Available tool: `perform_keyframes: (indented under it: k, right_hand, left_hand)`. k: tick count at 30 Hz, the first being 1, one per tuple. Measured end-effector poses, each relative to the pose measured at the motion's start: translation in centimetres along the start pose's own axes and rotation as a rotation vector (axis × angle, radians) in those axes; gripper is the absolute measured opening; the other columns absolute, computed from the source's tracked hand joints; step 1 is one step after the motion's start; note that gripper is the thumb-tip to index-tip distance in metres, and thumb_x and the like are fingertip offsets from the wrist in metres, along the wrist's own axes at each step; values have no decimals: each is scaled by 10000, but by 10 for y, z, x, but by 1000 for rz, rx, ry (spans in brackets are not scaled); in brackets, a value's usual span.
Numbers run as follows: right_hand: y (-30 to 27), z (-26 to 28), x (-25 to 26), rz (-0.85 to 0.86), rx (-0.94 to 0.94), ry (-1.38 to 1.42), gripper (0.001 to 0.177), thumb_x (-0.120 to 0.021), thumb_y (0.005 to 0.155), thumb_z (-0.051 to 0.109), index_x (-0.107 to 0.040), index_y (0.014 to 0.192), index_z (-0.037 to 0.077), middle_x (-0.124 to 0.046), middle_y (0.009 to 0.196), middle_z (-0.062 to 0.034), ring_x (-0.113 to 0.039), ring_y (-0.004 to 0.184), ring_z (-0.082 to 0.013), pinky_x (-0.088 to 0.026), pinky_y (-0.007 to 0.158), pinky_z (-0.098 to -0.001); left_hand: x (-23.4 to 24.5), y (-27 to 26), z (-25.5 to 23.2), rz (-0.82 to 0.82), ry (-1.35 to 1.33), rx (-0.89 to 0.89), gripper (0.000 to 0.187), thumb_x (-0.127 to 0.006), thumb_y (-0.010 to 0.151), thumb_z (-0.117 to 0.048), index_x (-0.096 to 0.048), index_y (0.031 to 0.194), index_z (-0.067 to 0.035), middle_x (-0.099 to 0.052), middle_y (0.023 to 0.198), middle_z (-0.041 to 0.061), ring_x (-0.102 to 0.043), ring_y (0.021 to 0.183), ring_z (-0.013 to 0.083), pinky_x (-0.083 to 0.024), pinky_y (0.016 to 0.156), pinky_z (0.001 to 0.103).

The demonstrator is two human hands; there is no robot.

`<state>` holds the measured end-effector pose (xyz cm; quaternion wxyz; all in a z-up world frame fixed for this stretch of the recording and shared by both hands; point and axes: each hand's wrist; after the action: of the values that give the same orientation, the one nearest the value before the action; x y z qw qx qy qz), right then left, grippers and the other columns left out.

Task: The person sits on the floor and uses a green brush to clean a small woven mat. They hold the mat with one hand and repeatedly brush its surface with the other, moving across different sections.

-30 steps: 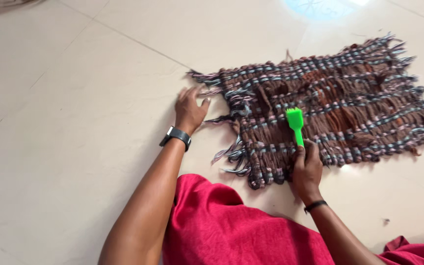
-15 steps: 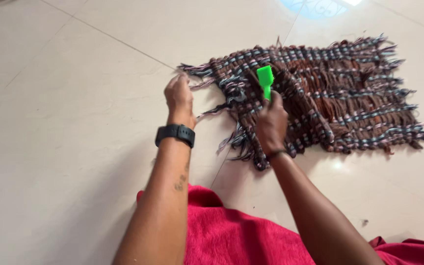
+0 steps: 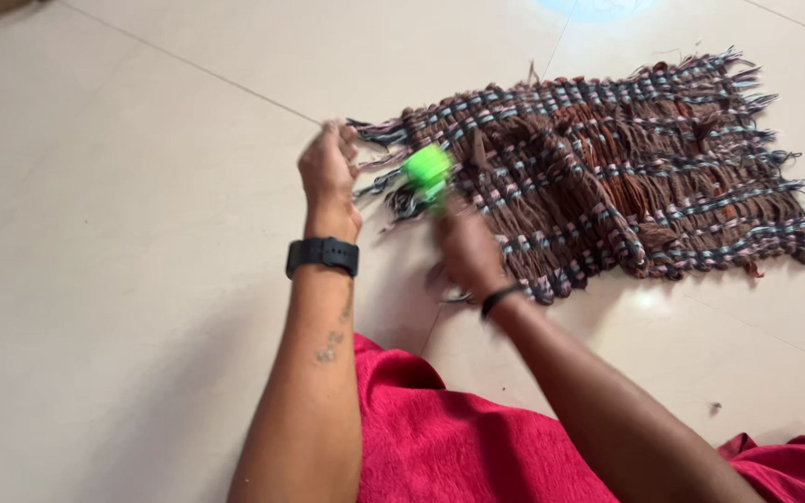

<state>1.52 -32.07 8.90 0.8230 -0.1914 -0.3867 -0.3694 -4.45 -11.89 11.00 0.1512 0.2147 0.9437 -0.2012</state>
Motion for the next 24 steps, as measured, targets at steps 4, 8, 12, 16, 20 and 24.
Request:
perform_keyframes:
  k: [4,8,12,16,20,24]
  right_hand:
    - [-41,19,-18,-188,583,72,249,-413,1209,292,-482,1434,212,-619,744,-70,-594,615,-173,-509,517,-330]
    - [-40,4,17,-120,-311,226,414,-409,1119,238,-539,1512,220,-678,782,-190,-639,601,-323,-527,522,-478]
    - [-47,-3,-8,-21,46,-32,341,-517,991,127,-714,1269,116,-716,901,-211,-664,666,-323,-524,620,-487]
    - [-84,7,-2,232,149,300,337,-555,1004,181,-631,1319,88,-747,856,-150,-662,592,-236,-537,576,-446]
    - [-99,-10,30,-144,-106,307,349,-502,1023,161,-642,1340,116,-725,838,-162,-653,606,-239,-532,566,-441]
    - [-111,-21,7,-97,-64,45,350,-529,1024,112,-681,1338,124,-729,910,-210,-666,744,-291,-521,676,-467]
  left_hand:
    - [5,4,9,16,23,64,348,-513,1009,-328,-701,1094,-47,-728,947,22,-555,764,103,-454,649,258]
    - [21,11,31,33,202,-132,339,-557,1011,-290,-708,924,1,-651,844,19,-553,782,123,-469,702,273]
    - [22,22,53,53,378,5,391,-551,1034,-332,-649,864,7,-525,762,24,-450,731,150,-410,665,330]
    - [24,18,50,0,603,64,420,-549,1027,-359,-647,884,24,-602,761,71,-513,708,190,-435,678,389]
    - [18,15,52,157,587,-206,330,-619,877,-229,-748,1117,-42,-789,966,71,-698,809,182,-553,787,345]
    - [-6,7,69,505,844,-357,349,-602,946,-236,-756,1185,-35,-786,1075,105,-712,968,152,-533,886,308]
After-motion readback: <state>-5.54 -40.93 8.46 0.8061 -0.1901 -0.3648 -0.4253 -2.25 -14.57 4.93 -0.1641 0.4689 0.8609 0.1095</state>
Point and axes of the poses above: each hand's wrist, its own y-axis towards the middle knuckle, its own x-axis out of the back of the hand, z = x × y
